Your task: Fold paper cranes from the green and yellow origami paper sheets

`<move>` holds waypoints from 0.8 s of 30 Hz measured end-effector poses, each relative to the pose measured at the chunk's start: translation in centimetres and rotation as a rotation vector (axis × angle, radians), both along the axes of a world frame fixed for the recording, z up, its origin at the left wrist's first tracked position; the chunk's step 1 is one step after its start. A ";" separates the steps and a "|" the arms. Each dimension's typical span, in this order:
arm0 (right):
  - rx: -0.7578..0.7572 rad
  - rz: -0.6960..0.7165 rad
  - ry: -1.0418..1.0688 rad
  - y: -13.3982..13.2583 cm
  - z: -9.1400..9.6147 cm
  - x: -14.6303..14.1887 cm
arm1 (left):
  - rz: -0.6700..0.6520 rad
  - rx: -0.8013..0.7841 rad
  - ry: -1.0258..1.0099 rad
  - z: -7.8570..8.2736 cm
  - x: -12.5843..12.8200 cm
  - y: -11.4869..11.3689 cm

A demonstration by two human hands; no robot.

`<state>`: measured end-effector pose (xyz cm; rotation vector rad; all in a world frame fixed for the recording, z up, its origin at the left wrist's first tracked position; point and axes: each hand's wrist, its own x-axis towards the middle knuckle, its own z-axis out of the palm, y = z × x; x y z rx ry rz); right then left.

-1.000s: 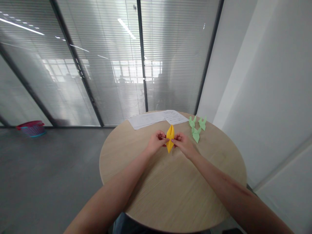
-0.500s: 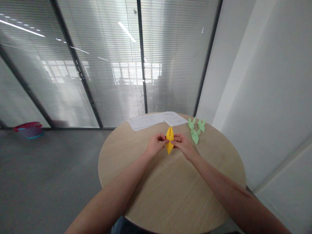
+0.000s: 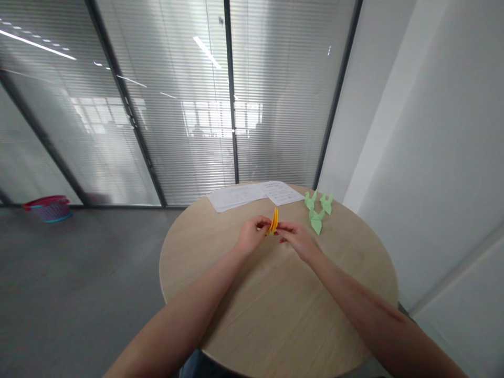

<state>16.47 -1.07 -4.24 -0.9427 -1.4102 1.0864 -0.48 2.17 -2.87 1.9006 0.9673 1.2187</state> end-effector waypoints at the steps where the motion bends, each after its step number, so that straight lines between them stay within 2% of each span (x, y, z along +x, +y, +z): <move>1: 0.005 -0.021 -0.001 0.1 -0.1 0.0 | -0.041 -0.040 -0.026 0.1 0.0 -0.1; 5: 0.022 -0.170 -0.020 0.7 -0.5 0.4 | -0.221 -0.183 -0.118 0.4 0.2 -0.6; 8: 0.080 -0.255 -0.085 1.0 -0.8 0.7 | -0.319 -0.211 -0.135 0.5 0.4 -1.0; 13: 0.201 -0.300 -0.134 1.1 -1.1 0.5 | -0.276 -0.252 -0.135 0.2 0.4 -0.6; 16: 0.155 -0.267 -0.028 0.8 -0.9 0.1 | -0.246 -0.270 -0.198 -0.1 0.3 0.1; 20: 0.048 -0.116 0.105 0.3 -0.3 -0.2 | -0.223 -0.299 -0.273 -0.4 0.2 0.5; 24: 0.033 -0.046 0.171 0.2 -0.2 -0.3 | -0.209 -0.282 -0.274 -0.5 0.3 0.4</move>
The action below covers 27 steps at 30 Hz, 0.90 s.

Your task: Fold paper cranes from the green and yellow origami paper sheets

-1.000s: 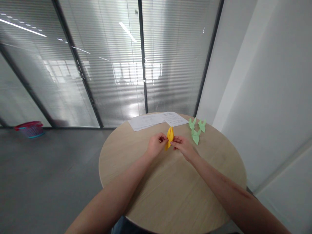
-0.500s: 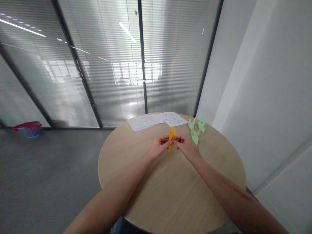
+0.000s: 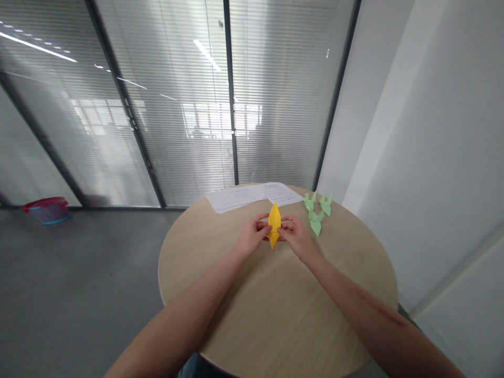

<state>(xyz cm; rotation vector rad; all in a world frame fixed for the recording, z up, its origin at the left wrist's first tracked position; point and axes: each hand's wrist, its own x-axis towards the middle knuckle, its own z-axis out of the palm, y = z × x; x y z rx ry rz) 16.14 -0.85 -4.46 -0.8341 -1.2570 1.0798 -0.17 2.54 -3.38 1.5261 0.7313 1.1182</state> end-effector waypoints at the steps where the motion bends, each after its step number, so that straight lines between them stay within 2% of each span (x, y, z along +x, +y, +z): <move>1: 0.000 0.004 0.016 0.1 -0.1 0.0 | 0.006 0.012 0.001 0.0 0.1 -0.1; 10: -0.045 0.038 0.136 0.3 -0.6 -0.3 | 0.137 0.074 0.061 0.2 0.2 -0.2; 17: -0.074 -0.028 0.108 0.7 -0.8 0.0 | 0.036 -0.043 -0.025 0.1 0.0 -0.3; 22: -0.055 -0.063 -0.012 0.6 -0.6 0.3 | 0.029 -0.027 0.029 0.5 -0.2 -0.5; 27: -0.041 -0.055 -0.043 0.4 -0.5 0.2 | 0.064 -0.047 -0.027 0.4 -0.1 -0.2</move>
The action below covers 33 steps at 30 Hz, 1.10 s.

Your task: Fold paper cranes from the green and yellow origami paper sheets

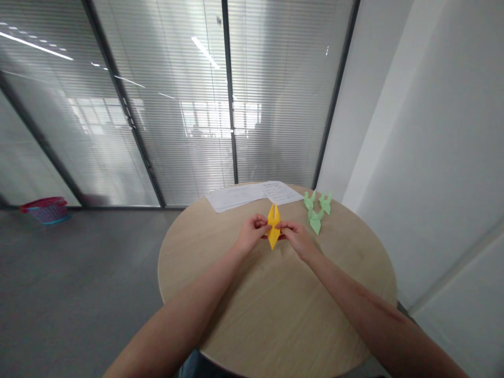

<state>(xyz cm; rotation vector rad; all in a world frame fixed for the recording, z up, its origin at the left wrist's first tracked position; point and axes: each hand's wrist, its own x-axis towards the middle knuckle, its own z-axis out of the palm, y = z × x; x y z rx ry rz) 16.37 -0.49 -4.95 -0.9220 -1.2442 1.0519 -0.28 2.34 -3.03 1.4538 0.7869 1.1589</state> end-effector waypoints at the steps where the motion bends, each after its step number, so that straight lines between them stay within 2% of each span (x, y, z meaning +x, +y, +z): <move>1: 0.003 0.012 0.016 -0.1 0.0 0.0 | 0.016 -0.001 -0.009 0.0 0.0 0.0; 7: 0.019 0.055 0.088 -0.4 0.4 -0.1 | 0.031 0.004 -0.029 0.5 0.0 -0.2; 13: -0.008 0.141 -0.031 -0.1 0.2 0.0 | 0.003 0.049 0.016 0.3 -0.1 -0.1; 18: 0.015 0.084 -0.062 0.3 -0.2 0.3 | -0.016 0.058 0.124 0.2 -0.2 0.0; 22: 0.021 0.100 -0.043 0.3 -0.1 0.4 | 0.003 0.088 0.211 0.2 -0.3 0.1; 33: -0.013 0.087 -0.072 -0.2 0.3 0.3 | 0.025 0.132 0.235 0.6 -0.4 -0.1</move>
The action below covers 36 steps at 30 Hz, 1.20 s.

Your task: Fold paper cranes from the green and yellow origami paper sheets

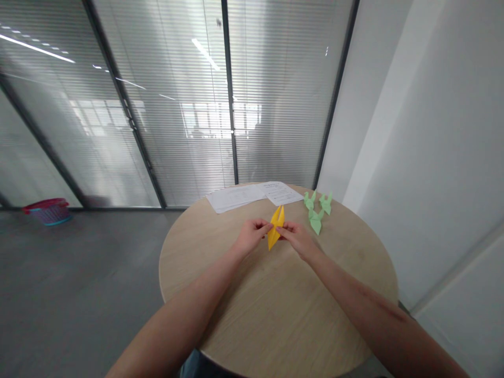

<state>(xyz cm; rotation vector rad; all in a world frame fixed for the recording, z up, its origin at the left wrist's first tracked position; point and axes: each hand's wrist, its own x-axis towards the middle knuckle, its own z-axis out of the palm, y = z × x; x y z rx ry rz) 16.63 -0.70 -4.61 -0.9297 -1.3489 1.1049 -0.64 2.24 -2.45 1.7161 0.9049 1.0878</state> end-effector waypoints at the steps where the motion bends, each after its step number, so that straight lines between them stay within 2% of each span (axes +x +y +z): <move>1: 0.008 -0.002 -0.013 0.0 0.0 0.0 | -0.003 0.005 -0.004 0.0 0.0 -0.1; 21: 0.013 -0.031 0.035 0.2 -0.2 0.1 | -0.023 -0.039 -0.030 -0.4 -0.2 0.3; 26: 0.055 -0.026 0.005 0.4 -0.3 0.1 | 0.001 -0.038 -0.054 -0.2 -0.1 0.2; 36: 0.155 -0.073 -0.136 0.7 -0.6 0.4 | -0.064 -0.064 -0.048 -0.1 -0.1 -0.2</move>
